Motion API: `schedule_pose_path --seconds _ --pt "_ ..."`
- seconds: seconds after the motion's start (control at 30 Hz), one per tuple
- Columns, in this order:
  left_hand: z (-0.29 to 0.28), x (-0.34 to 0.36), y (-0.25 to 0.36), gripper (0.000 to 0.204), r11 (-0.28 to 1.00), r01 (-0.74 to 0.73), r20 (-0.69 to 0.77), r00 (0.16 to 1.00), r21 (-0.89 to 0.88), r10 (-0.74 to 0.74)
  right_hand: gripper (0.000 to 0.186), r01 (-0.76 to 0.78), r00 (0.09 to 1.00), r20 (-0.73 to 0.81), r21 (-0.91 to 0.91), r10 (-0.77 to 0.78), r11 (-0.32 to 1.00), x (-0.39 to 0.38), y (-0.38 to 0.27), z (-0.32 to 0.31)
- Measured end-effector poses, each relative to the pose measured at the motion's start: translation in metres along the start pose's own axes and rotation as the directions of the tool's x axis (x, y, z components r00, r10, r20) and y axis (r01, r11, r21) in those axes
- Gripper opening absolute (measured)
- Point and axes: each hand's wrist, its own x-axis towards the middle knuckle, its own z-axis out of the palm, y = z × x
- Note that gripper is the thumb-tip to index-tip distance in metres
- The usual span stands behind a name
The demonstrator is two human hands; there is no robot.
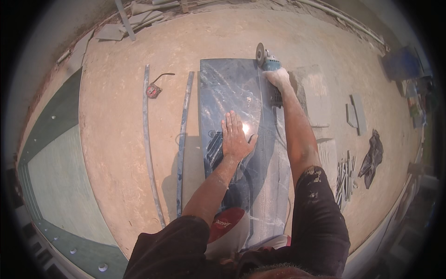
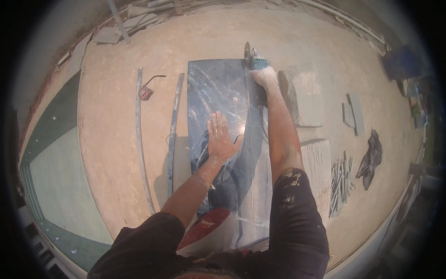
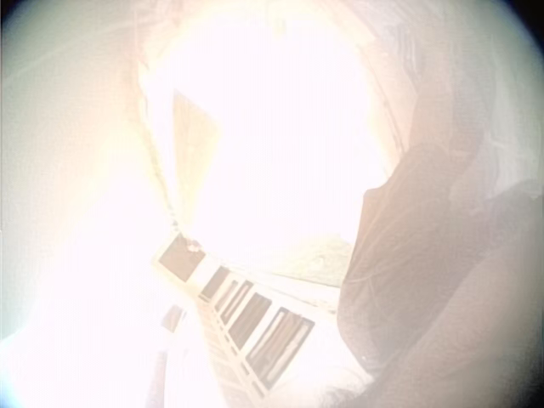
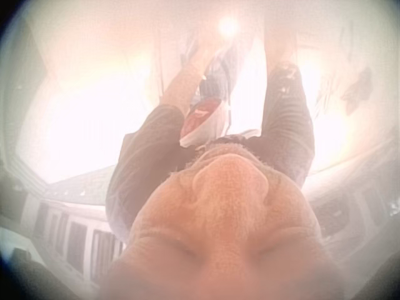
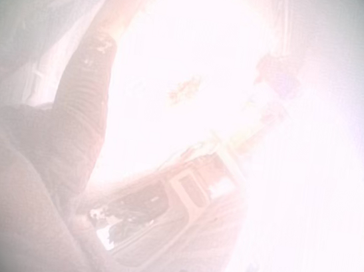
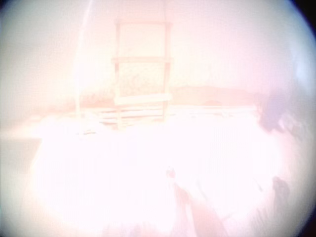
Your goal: The person uses an angle grinder to cut a large stone tile on the ground, then picks up the cut piece and carries it across a construction site near a pool.
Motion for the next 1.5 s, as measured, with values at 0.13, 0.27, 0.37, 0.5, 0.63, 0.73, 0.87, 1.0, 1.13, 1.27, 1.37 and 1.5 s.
schedule_pose_path --seconds 0.13,0.27,0.37,0.5,0.63,0.73,0.87,1.0,1.13,1.27,1.37,1.5 --pt "0.005 -0.001 -0.004 0.103 1.0 -0.027 -0.068 0.997 0.005 0.027 0.069 -0.001 1.0 0.025 0.031 0.0 1.0 -0.007 0.001 0.001" --pt "0.004 -0.001 -0.004 0.102 0.999 -0.031 -0.08 0.996 0.025 0.033 0.067 0.005 0.999 0.031 0.056 -0.007 0.998 -0.023 0.002 -0.002" --pt "-0.003 0.001 0.001 0.102 0.999 0.015 0.022 1.0 0.037 -0.016 0.066 -0.018 1.0 0.013 0.087 0.017 0.996 -0.031 0.005 -0.003" --pt "-0.001 0.001 -0.001 0.101 0.999 0.019 0.027 0.999 0.042 -0.02 0.065 -0.003 0.999 0.044 0.091 -0.001 0.996 -0.04 0.006 -0.005" --pt "0.002 0.001 -0.003 0.102 0.999 -0.005 -0.026 1.0 0.041 0.007 0.064 -0.018 0.999 0.044 0.097 0.014 0.995 -0.053 0.006 -0.007" --pt "0.003 0.002 -0.002 0.102 0.999 -0.021 -0.044 0.999 0.034 0.023 0.064 -0.025 0.999 0.037 0.111 0.021 0.994 -0.058 0.013 -0.008" --pt "0.006 0.002 -0.005 0.103 1.0 -0.015 -0.046 0.999 0.025 0.016 0.064 -0.039 0.999 0.029 0.09 0.036 0.995 -0.07 0.01 -0.009" --pt "0.007 0.002 -0.005 0.103 1.0 -0.015 -0.034 0.999 0.025 0.016 0.067 -0.024 0.999 0.046 0.049 0.021 0.998 -0.065 0.007 -0.011" --pt "0.003 0.003 0.0 0.102 1.0 -0.004 -0.004 1.0 0.026 0.004 0.068 -0.031 0.998 0.054 0.015 0.031 0.999 -0.051 0.001 -0.01" --pt "0.0 0.002 -0.001 0.102 1.0 0.013 0.025 1.0 0.018 -0.013 0.067 0.001 0.999 0.045 0.028 -0.002 1.0 -0.053 0.001 -0.009" --pt "-0.001 0.002 -0.002 0.102 1.0 0.007 0.009 1.0 0.028 -0.008 0.067 -0.014 0.999 0.047 0.054 0.012 0.998 -0.056 0.005 -0.008" --pt "0.001 0.004 -0.001 0.102 0.999 0.013 0.035 0.999 0.053 -0.015 0.066 0.002 0.999 0.049 0.082 -0.006 0.997 -0.061 0.01 -0.007"
